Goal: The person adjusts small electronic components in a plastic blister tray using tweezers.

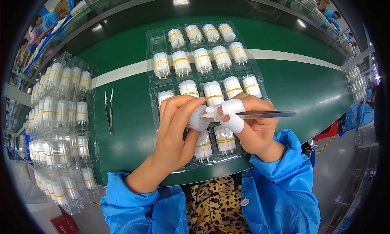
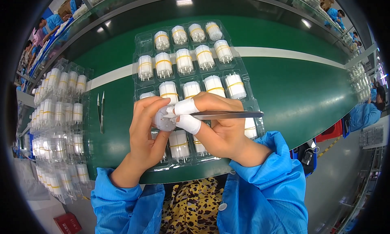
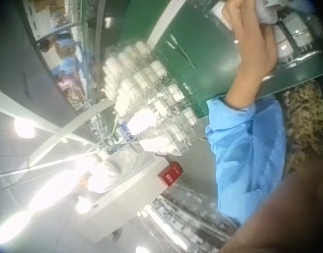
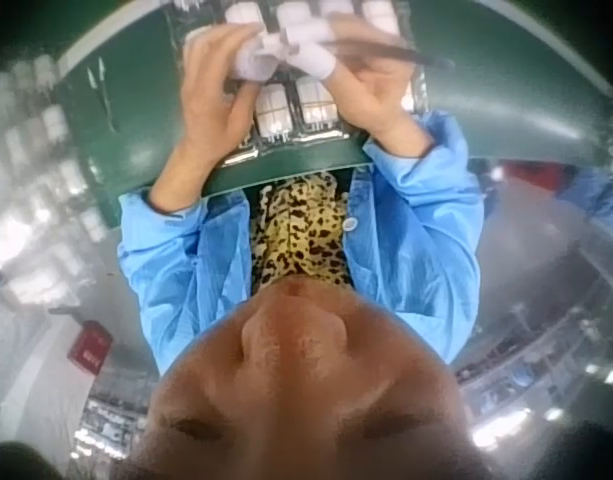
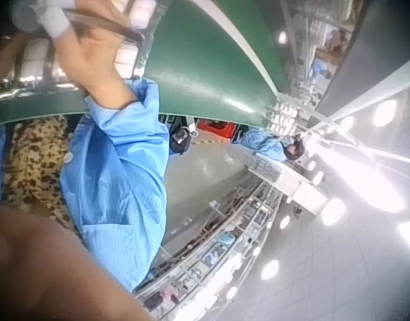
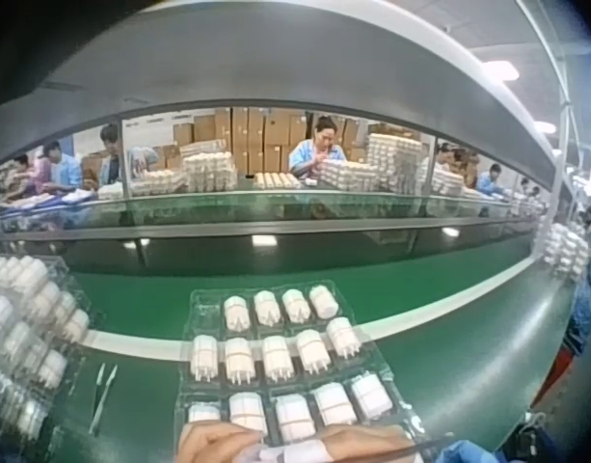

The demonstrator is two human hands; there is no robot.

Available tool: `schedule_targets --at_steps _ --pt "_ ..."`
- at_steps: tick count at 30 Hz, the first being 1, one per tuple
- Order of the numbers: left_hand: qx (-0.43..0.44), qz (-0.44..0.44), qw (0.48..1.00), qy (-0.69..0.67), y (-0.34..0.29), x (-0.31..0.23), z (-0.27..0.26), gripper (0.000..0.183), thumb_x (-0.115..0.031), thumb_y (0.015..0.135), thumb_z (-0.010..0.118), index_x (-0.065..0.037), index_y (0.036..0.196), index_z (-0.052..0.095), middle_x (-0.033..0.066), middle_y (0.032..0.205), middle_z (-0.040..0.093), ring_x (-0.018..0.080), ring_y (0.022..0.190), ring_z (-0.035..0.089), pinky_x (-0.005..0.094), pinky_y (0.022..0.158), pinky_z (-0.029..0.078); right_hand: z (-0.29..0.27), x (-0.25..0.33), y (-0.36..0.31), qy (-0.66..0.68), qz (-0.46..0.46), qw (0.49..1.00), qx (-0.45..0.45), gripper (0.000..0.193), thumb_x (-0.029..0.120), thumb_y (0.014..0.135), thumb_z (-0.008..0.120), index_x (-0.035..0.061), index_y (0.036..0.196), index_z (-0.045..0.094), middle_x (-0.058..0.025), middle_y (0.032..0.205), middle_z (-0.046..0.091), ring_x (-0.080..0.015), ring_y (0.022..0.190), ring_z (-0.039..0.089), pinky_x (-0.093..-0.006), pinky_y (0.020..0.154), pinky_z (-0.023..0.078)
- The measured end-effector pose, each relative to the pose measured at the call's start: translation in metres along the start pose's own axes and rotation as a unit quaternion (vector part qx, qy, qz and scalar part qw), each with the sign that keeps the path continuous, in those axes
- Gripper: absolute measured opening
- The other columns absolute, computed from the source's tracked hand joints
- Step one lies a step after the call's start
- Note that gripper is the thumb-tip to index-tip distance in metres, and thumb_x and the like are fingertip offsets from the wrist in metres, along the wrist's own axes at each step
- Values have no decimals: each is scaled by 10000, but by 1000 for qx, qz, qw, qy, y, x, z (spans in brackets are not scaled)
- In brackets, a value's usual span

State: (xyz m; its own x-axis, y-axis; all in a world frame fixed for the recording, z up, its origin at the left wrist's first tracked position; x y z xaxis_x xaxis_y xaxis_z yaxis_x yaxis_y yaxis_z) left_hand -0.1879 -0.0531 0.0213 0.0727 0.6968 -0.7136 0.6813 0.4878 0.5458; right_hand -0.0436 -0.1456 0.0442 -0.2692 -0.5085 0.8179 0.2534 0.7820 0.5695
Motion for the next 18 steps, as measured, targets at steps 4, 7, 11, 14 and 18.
schedule_targets --at_steps 4,7,11,14,18 --pt "1 -3 1000 -13 0 -1 0 581 126 633 632 -21 1188 540 155 1084 514 325 986 491 372 826 423 0 0 0 2 -5 1000 -3 182 -44 794 647 -45 976 643 -155 872 668 -189 791 660 -273 682 518" --pt "11 -14 1000 -22 1 -1 0 589 131 632 624 -24 1193 539 155 1082 510 328 980 491 371 822 425 -1 2 3 -25 -15 1000 6 180 -34 784 659 -41 963 647 -152 846 669 -189 749 662 -266 651 515" --pt "21 2 1000 2 2 -1 -1 600 142 627 608 -24 1200 538 155 1081 508 331 974 493 371 816 428 2 6 5 -108 -25 994 26 171 -18 773 672 -31 942 650 -148 801 662 -206 693 663 -273 601 515" --pt "23 0 1000 0 2 0 0 595 139 630 608 -22 1199 539 155 1082 510 330 974 494 370 821 428 4 7 6 -124 -32 991 27 167 -14 767 680 -27 931 652 -149 794 657 -218 688 664 -282 588 516" --pt "31 -36 998 -33 1 5 1 561 124 654 613 -21 1191 540 158 1101 516 329 990 504 362 823 436 1 1 7 -98 -4 993 63 196 6 794 673 -31 983 636 -163 876 665 -235 753 678 -302 637 550"
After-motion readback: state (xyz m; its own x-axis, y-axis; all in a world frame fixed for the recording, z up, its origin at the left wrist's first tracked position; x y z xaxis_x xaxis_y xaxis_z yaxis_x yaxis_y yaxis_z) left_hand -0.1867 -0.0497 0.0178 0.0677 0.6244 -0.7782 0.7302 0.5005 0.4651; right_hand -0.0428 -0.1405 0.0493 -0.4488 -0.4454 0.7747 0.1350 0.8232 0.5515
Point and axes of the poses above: each hand's wrist, its own y-axis towards the middle knuckle, its own z-axis out of the palm, x = y × z, the point moved 3 cm from there along y, towards the middle knuckle
